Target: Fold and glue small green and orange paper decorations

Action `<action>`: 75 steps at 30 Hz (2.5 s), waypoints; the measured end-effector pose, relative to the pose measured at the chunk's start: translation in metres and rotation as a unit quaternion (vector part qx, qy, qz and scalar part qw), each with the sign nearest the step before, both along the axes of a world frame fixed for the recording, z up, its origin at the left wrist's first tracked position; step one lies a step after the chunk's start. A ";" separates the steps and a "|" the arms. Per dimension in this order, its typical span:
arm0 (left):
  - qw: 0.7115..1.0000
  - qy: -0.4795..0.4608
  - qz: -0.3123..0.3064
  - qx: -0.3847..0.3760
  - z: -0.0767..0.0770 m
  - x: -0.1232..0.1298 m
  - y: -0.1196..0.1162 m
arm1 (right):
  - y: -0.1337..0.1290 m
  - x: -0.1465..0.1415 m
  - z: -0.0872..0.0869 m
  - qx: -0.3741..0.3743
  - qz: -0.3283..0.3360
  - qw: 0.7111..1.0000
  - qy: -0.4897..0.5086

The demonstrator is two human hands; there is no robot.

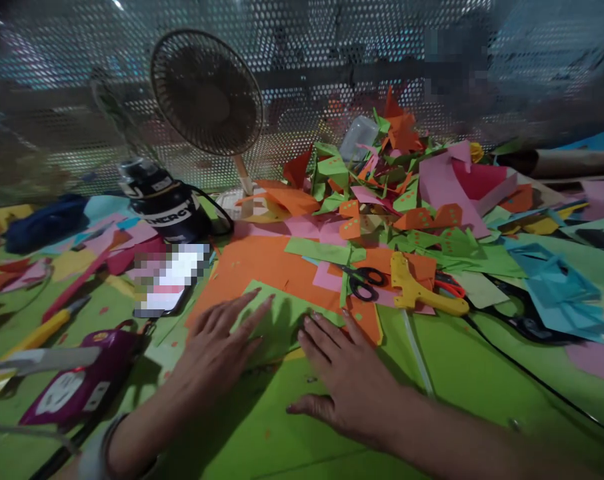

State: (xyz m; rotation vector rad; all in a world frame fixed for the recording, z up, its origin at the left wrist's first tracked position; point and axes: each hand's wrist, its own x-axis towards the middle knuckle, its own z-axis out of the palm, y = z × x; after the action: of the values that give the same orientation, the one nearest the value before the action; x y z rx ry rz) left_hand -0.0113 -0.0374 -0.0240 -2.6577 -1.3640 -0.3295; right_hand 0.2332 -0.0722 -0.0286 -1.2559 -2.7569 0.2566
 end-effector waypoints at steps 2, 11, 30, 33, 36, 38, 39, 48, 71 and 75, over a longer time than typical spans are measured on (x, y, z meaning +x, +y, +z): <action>0.993 0.039 -0.109 -0.013 -0.005 0.001 0.003 | 0.001 -0.001 0.002 -0.024 -0.009 1.000 -0.009; 0.967 0.114 -0.207 -0.098 0.000 0.006 0.007 | 0.006 0.000 0.024 -0.134 -0.009 0.991 -0.028; 0.959 0.190 -0.212 -0.014 -0.003 0.004 0.005 | -0.003 0.007 0.025 -0.116 -0.039 0.992 -0.042; 0.957 0.189 -0.217 -0.025 -0.002 -0.013 0.001 | -0.005 0.014 0.024 -0.103 -0.056 0.992 -0.044; 0.958 0.189 -0.211 -0.039 0.000 -0.035 -0.007 | -0.006 0.022 0.025 -0.096 -0.069 0.992 -0.050; 0.959 0.185 -0.208 -0.049 0.002 -0.048 -0.012 | -0.006 0.024 0.027 -0.097 -0.071 0.991 -0.060; 0.960 0.180 -0.207 -0.050 0.002 -0.054 -0.014 | -0.006 0.024 0.027 -0.097 -0.071 0.991 -0.062; 0.964 0.163 -0.202 -0.063 -0.002 -0.079 -0.022 | -0.009 0.036 0.032 -0.030 -0.132 0.987 -0.087; 0.961 0.156 -0.202 -0.108 0.001 -0.083 -0.019 | -0.019 0.028 0.040 0.057 -0.203 0.969 -0.125; 0.964 0.153 -0.195 -0.091 0.007 -0.081 -0.026 | -0.006 0.011 0.044 0.049 -0.223 0.970 -0.081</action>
State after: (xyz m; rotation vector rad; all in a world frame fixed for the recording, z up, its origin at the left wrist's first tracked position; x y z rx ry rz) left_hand -0.0923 -0.0630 -0.0172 -2.9612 -0.8130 0.1765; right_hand 0.2441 -0.0781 0.0149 -1.8870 -2.4740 -0.0212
